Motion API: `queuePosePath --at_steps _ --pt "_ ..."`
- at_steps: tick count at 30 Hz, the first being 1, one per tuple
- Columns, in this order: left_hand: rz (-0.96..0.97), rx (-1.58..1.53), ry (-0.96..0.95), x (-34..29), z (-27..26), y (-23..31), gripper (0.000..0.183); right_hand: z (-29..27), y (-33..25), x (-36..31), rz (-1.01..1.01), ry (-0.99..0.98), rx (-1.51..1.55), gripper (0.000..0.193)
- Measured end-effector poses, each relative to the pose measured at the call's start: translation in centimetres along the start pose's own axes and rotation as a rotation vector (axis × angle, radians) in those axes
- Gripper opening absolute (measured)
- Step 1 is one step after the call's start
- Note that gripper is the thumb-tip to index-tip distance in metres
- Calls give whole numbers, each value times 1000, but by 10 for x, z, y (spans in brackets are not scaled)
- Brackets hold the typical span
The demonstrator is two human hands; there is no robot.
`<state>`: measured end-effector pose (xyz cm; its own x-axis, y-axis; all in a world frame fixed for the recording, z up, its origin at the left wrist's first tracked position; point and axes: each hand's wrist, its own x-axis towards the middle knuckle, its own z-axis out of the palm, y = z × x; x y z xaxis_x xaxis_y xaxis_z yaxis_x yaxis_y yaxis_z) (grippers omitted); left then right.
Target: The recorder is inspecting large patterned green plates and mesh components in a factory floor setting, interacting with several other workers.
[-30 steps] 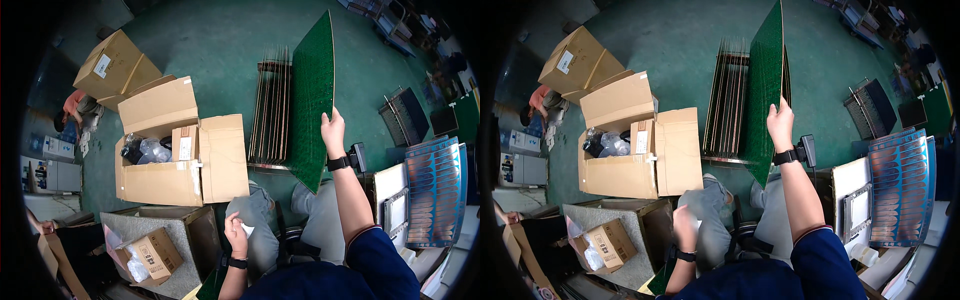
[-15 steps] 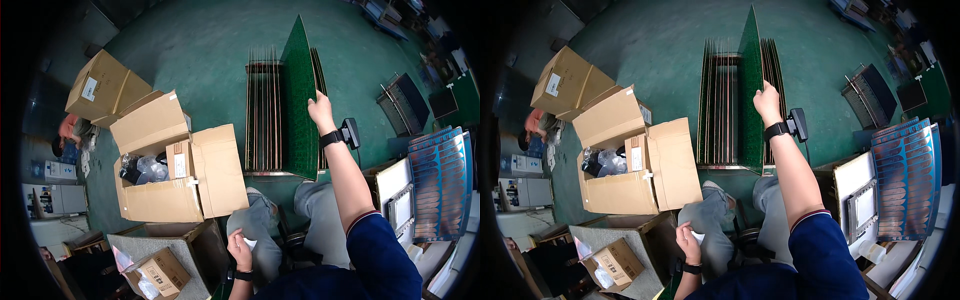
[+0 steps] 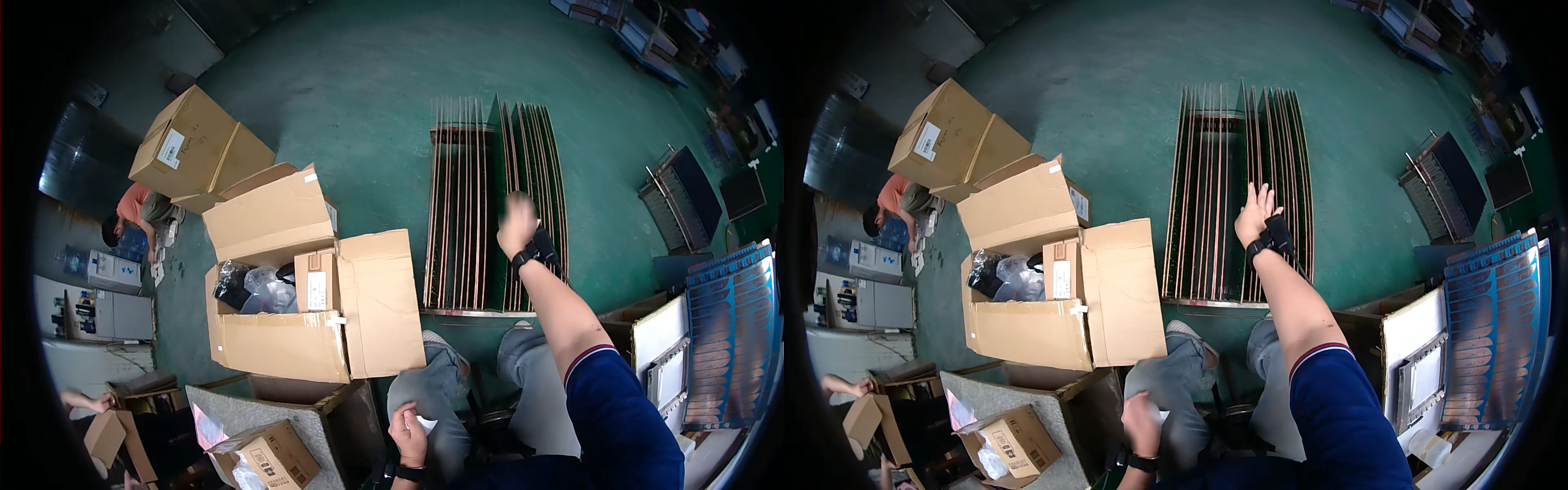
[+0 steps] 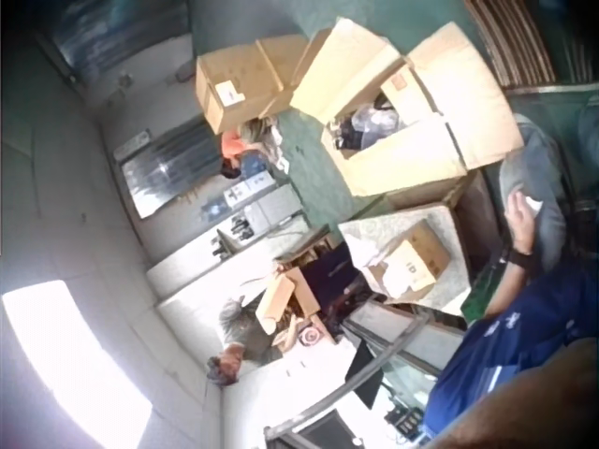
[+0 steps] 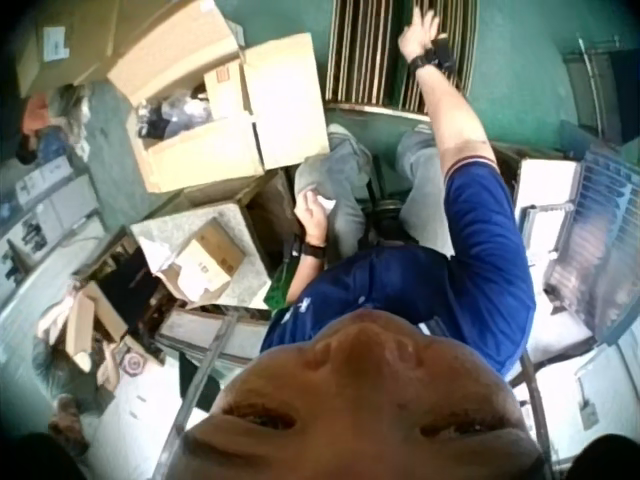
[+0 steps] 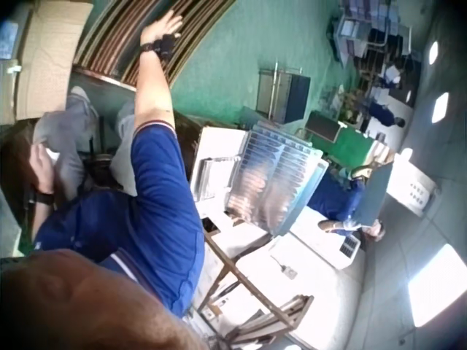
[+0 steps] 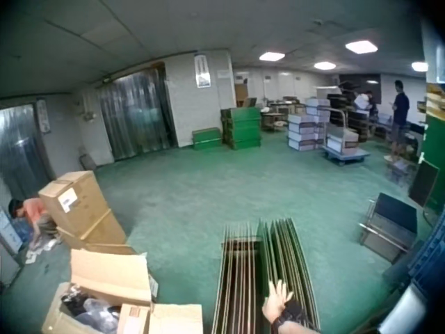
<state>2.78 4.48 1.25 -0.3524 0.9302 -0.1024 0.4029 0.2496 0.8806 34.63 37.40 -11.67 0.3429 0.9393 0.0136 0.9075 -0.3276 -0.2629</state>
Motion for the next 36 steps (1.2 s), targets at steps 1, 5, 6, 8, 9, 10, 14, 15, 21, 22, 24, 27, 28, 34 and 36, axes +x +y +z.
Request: queuePosePath --at_steps 1,5,6,8,9,10,14,15,21,22,24,27,28,34,36 --pt "-9 20 21 -2 -5 -7 20 -7 -27 -17 13 -56 -10 65" --pt "-3 23 7 -1 -6 -6 19 -1 -42 -36 -212 200 103 56" --pt "-13 54 -17 -1 -7 -9 19 -1 -46 -39 -261 192 70 53" --pt "41 67 -22 1 -6 -11 19 -12 -49 -42 -180 15 -12 47" --pt "57 51 -20 4 -4 -6 19 -15 -46 -38 -158 -41 -21 43" --pt "62 41 -25 4 -3 -5 17 -13 -42 -34 -144 -38 -40 41" --pt "79 5 4 2 -8 -1 15 -12 -43 -31 -119 -171 -76 32" --pt "84 -14 4 1 -8 -3 15 -4 -34 -25 -137 -206 -89 31" --pt "135 -78 -45 7 1 4 16 21 25 14 -101 37 56 29" --pt "126 -63 -14 1 -6 -3 16 -45 -40 -11 -44 -56 246 28" --pt "91 -66 33 -5 -11 -11 16 -110 -52 -17 -226 29 337 29" --pt "148 -89 40 -3 -10 -16 16 -215 -1 -20 -276 169 461 34" --pt "155 -129 23 0 -8 -11 16 -267 30 -26 -314 141 526 34" --pt "-76 -463 -95 4 -10 -18 24 -417 58 -209 74 214 1436 39" --pt "-269 -647 -202 1 -22 2 25 -414 78 -243 -47 257 1477 40"
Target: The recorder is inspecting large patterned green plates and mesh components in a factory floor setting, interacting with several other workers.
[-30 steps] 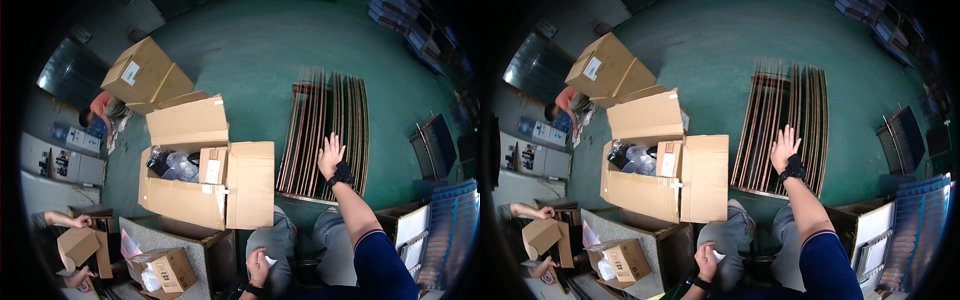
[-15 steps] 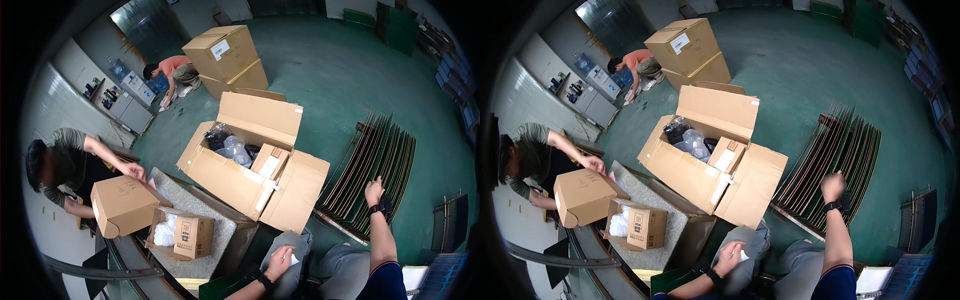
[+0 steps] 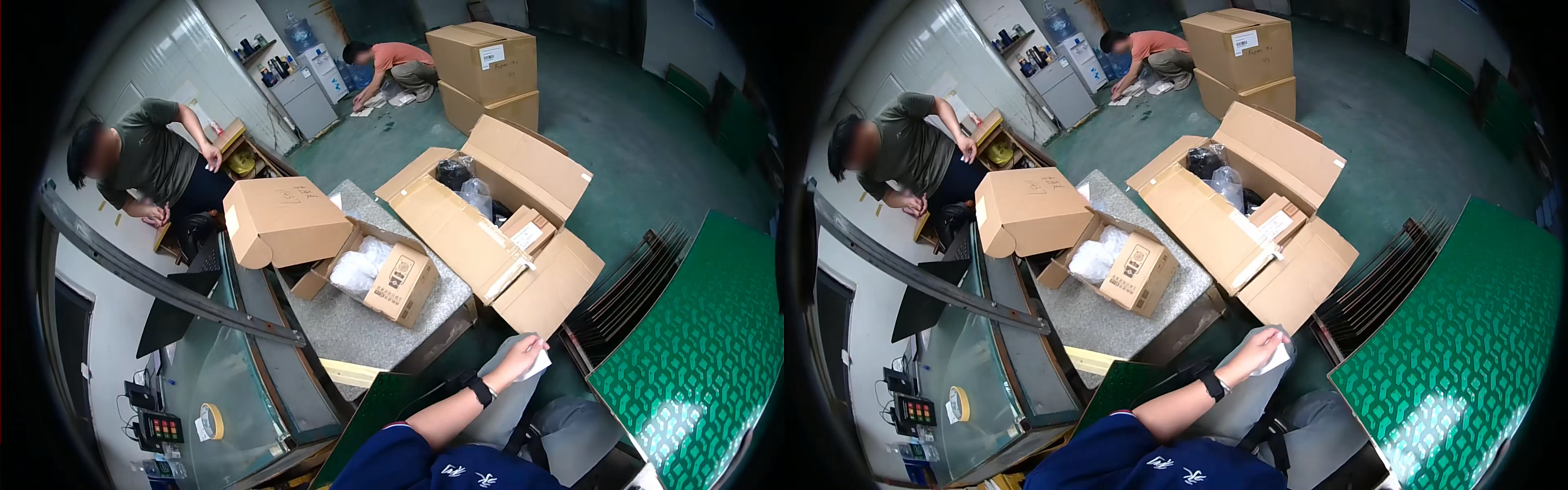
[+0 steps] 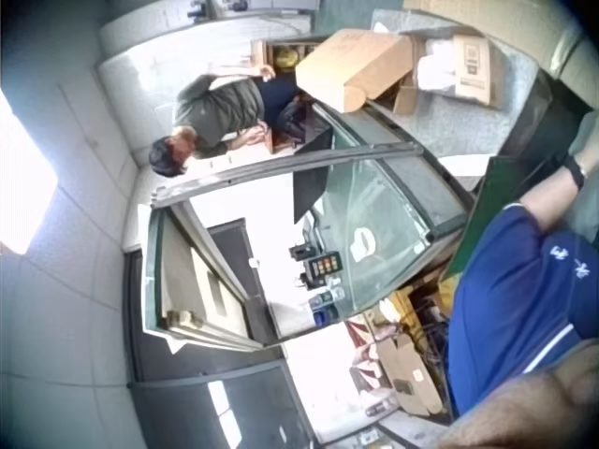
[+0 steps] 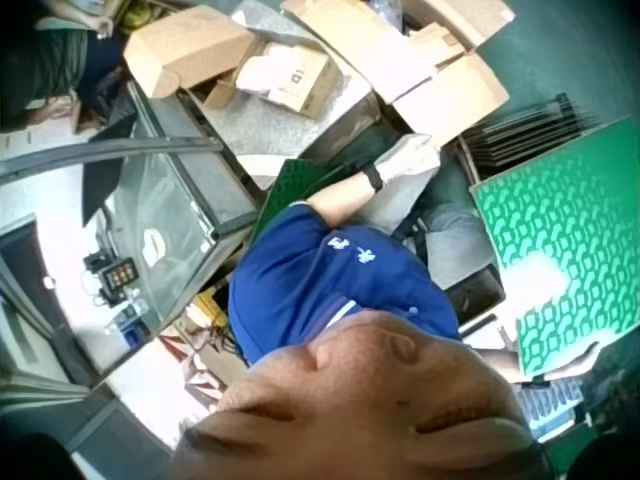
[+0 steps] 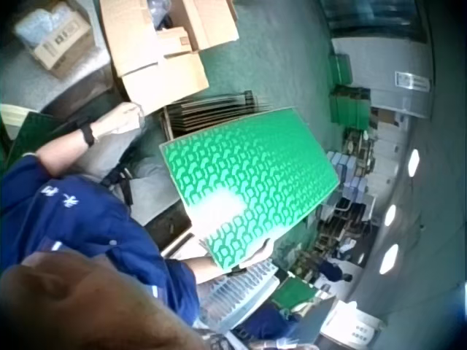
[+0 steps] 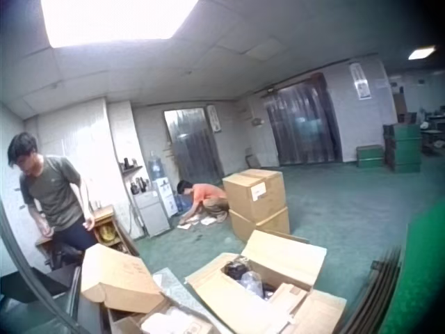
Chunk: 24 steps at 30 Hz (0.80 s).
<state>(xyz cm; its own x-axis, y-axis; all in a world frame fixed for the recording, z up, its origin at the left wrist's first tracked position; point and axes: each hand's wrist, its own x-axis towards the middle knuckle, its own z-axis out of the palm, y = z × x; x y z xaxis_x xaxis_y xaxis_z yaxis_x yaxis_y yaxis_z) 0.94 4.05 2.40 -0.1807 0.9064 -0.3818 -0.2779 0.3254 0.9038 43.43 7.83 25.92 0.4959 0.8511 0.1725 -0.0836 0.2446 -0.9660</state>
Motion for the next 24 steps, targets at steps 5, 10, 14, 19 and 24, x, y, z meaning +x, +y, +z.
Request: queuePosePath --at_steps 5,10,14,19,24 --pt "19 -249 -398 -19 40 47 37 -62 -12 -53 -168 -62 98 45" --pt "-235 -468 -696 -58 57 108 53 -42 -11 -91 -253 -21 -6 44" --pt "-4 -229 -430 -76 51 102 43 -17 -38 -83 371 -31 345 41" --pt "84 -205 -347 -86 48 108 37 -39 -20 -64 367 -45 232 30" --pt "102 -163 -279 -86 37 98 35 -69 -3 -47 391 -200 231 39"
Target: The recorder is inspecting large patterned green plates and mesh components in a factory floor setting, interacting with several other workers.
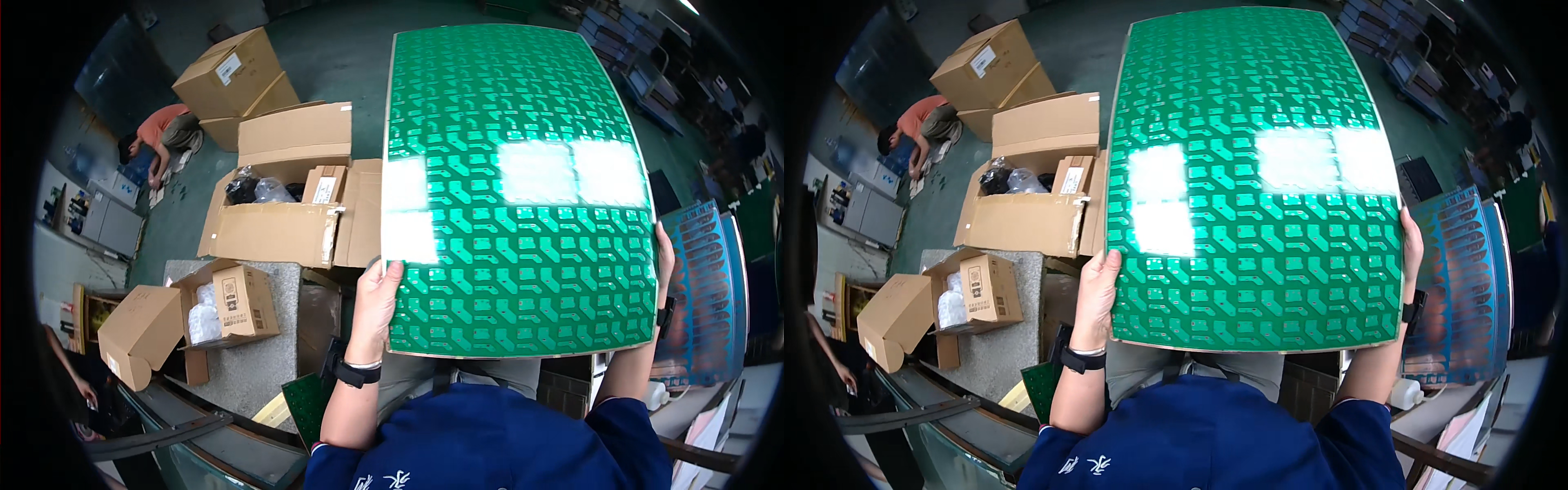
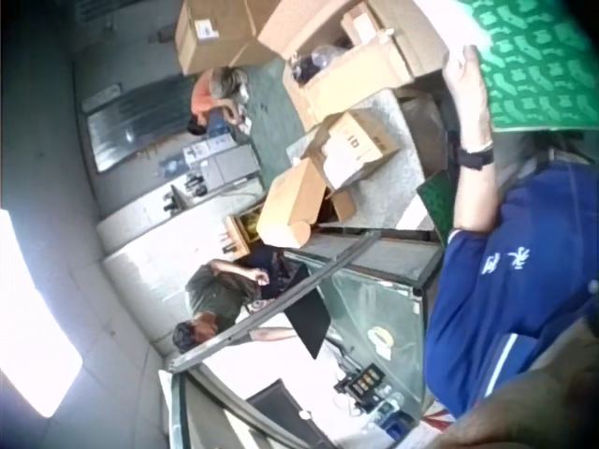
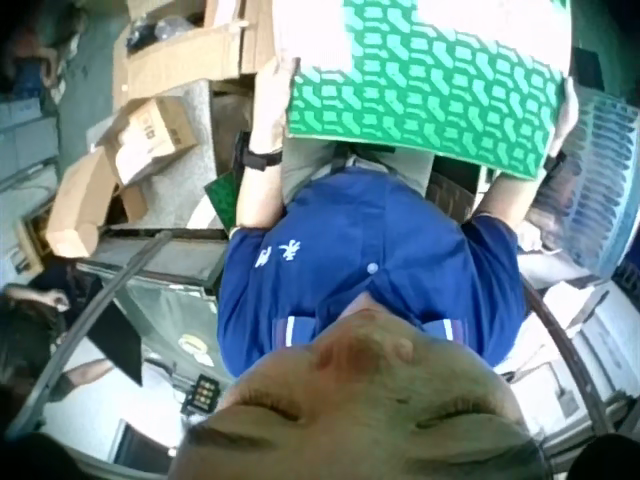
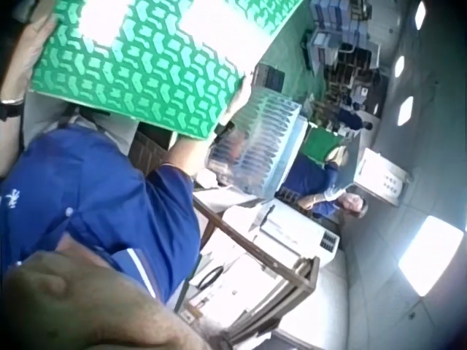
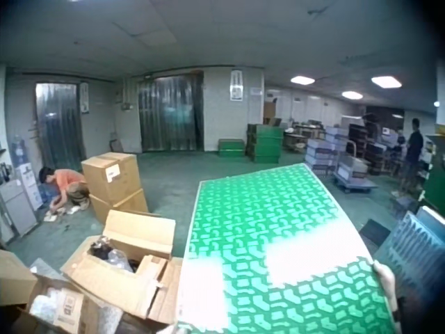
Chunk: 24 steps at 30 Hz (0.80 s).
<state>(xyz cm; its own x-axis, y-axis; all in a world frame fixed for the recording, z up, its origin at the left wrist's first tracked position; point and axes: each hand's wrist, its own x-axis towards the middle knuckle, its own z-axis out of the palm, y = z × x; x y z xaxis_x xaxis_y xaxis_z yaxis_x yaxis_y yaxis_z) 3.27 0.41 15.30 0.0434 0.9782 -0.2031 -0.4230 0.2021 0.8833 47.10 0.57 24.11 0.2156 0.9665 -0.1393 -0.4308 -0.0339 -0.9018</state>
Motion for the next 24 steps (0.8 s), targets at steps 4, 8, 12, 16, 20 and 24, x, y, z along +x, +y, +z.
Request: queuePosePath --at_steps 4,8,12,16,20,24 --pt "23 25 7 -3 -10 -5 33 -31 12 14 -54 -48 8 39" --pt "35 34 37 -4 -16 -6 32 -16 15 12 -100 -118 -57 44" --pt "60 43 46 -4 -24 -10 35 17 8 0 -148 -131 -85 48" --pt "50 10 48 -1 -17 -9 36 7 13 10 -170 -77 -201 48" --pt "86 34 59 2 -22 -10 38 5 19 12 -209 -42 -261 47" --pt "128 68 62 3 -27 -10 40 -12 23 17 -201 -53 -329 42"
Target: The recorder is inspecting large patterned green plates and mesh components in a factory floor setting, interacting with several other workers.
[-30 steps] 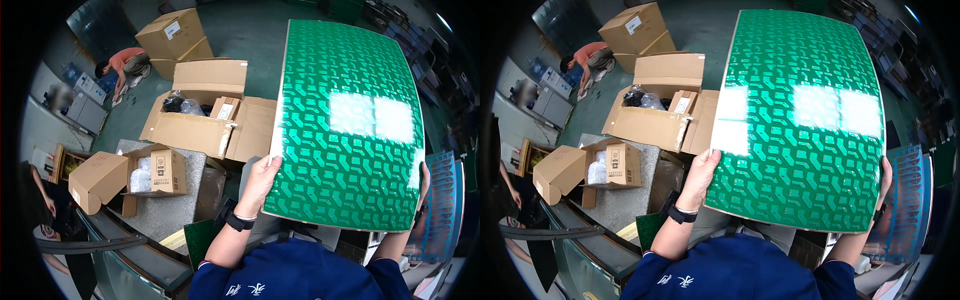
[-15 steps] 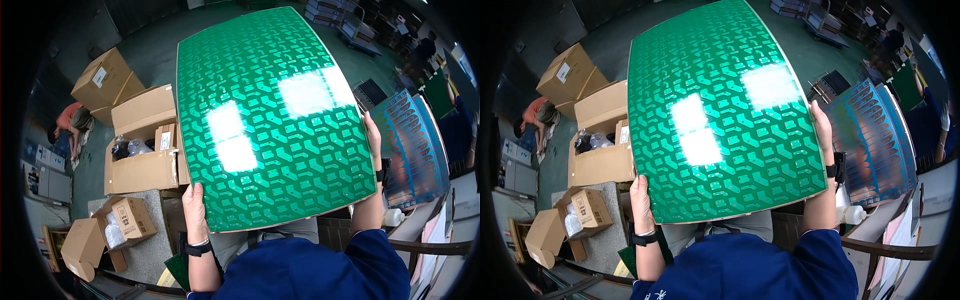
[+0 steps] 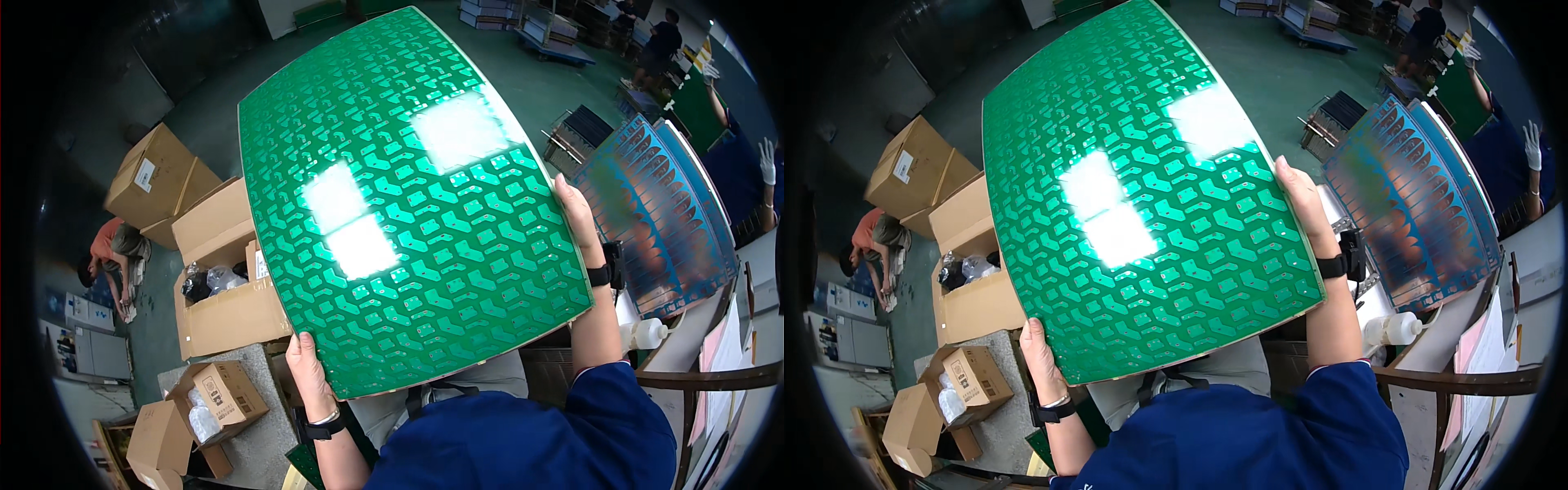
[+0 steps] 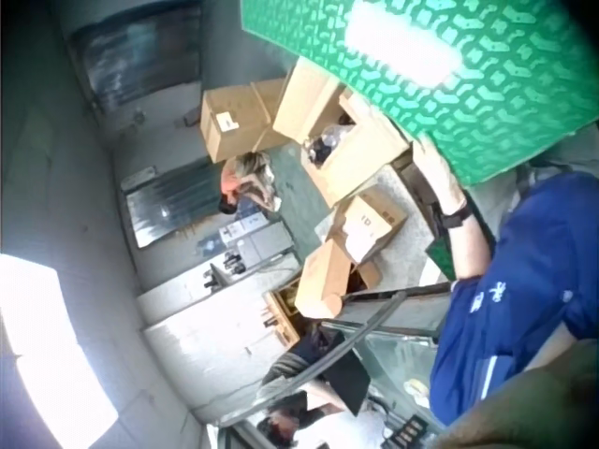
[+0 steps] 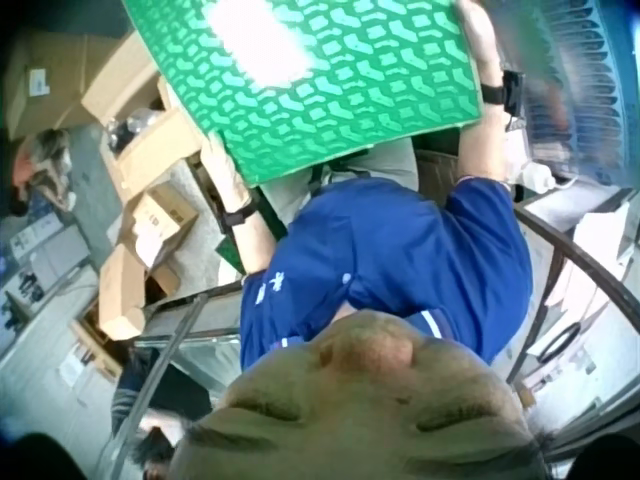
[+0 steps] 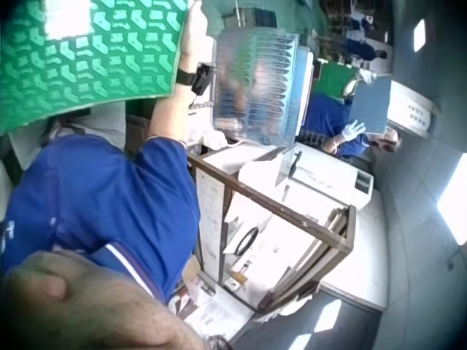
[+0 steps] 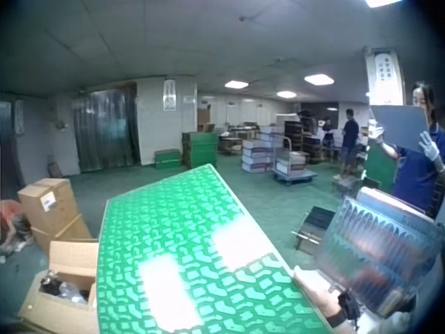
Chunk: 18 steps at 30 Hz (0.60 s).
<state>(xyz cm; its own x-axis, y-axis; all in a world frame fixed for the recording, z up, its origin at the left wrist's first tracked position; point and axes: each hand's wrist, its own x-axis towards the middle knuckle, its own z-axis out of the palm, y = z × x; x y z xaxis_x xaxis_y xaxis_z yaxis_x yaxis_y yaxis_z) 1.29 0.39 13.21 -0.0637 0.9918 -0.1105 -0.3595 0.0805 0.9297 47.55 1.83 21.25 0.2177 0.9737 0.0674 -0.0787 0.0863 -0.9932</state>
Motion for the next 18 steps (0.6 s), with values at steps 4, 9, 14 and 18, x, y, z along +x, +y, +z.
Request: queuePosePath --at_steps 4,9,14,18 --pt "67 89 16 -2 -6 3 39 17 -7 -12 65 -120 113 34" --pt "130 122 -18 -3 -12 8 40 -19 16 -13 86 -185 98 33" --pt "142 133 -20 -9 -11 14 45 -6 -3 23 -36 -155 329 35" --pt "130 171 -59 -7 -9 8 46 9 -39 48 -190 19 244 35"
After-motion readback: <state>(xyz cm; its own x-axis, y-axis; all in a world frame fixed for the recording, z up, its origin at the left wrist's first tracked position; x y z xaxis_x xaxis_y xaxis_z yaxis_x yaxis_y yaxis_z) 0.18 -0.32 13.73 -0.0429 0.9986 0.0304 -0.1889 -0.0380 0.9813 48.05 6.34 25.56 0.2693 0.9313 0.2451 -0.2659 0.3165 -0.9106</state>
